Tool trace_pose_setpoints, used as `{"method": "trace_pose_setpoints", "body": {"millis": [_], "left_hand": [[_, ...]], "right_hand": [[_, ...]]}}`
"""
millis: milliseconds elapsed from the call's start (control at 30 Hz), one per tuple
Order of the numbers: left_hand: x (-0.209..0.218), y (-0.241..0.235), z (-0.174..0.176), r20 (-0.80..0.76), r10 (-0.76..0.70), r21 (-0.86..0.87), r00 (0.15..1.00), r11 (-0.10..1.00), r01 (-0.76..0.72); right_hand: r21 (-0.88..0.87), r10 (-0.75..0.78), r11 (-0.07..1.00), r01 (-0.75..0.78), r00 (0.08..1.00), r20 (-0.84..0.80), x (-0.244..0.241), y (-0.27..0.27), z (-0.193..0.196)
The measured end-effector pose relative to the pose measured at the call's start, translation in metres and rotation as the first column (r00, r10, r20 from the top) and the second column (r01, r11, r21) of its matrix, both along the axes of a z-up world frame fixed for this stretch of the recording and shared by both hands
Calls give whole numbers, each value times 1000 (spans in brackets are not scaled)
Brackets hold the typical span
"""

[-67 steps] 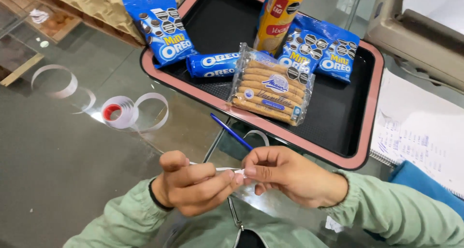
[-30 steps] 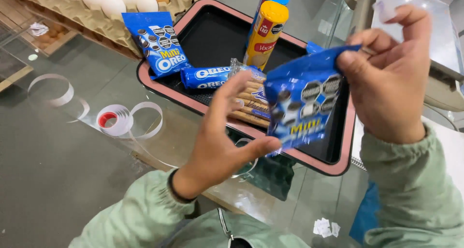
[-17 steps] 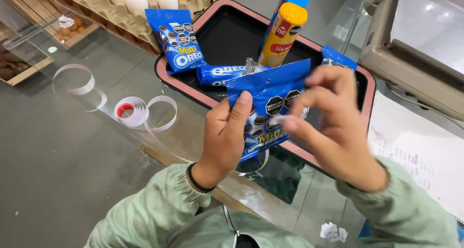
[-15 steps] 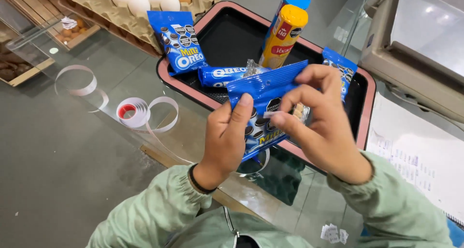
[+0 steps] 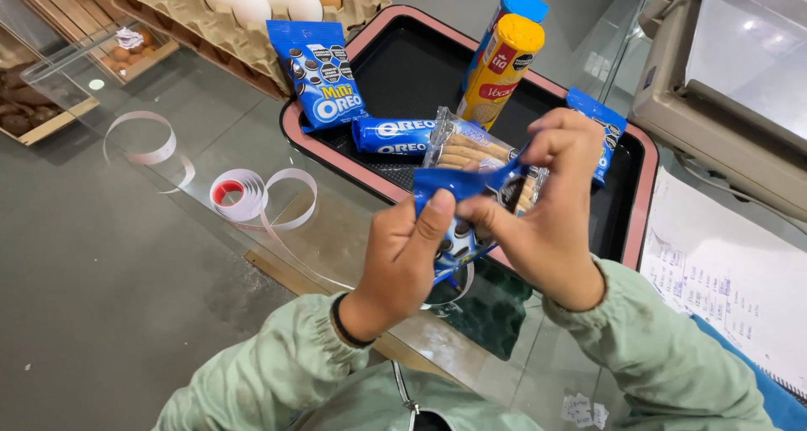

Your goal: The person marks a long white paper strip with a blue pen, then tears off small pieces and sticks them onto various snack packages on a tray. The snacks include Oreo cookies, biscuits, and cylindrical containers. The person handles each package individually to apply the labels.

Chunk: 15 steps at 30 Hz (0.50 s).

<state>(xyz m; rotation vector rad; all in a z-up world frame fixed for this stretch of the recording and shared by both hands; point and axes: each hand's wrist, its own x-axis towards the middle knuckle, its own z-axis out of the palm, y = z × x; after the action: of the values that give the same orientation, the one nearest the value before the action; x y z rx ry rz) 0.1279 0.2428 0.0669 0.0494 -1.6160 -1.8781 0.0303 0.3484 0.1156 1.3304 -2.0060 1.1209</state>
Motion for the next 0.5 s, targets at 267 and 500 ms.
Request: {"method": "trace_pose_setpoints", "body": {"millis": [267, 500], "left_hand": [[6, -9, -5, 99, -260, 224, 961, 946, 233], [-53, -93, 32, 11, 146, 379, 989, 915, -139]], "right_hand": [[-83, 263, 965, -250, 902, 342, -19, 5, -4], [-159, 284, 957, -242, 891, 353, -30, 32, 5]]}}
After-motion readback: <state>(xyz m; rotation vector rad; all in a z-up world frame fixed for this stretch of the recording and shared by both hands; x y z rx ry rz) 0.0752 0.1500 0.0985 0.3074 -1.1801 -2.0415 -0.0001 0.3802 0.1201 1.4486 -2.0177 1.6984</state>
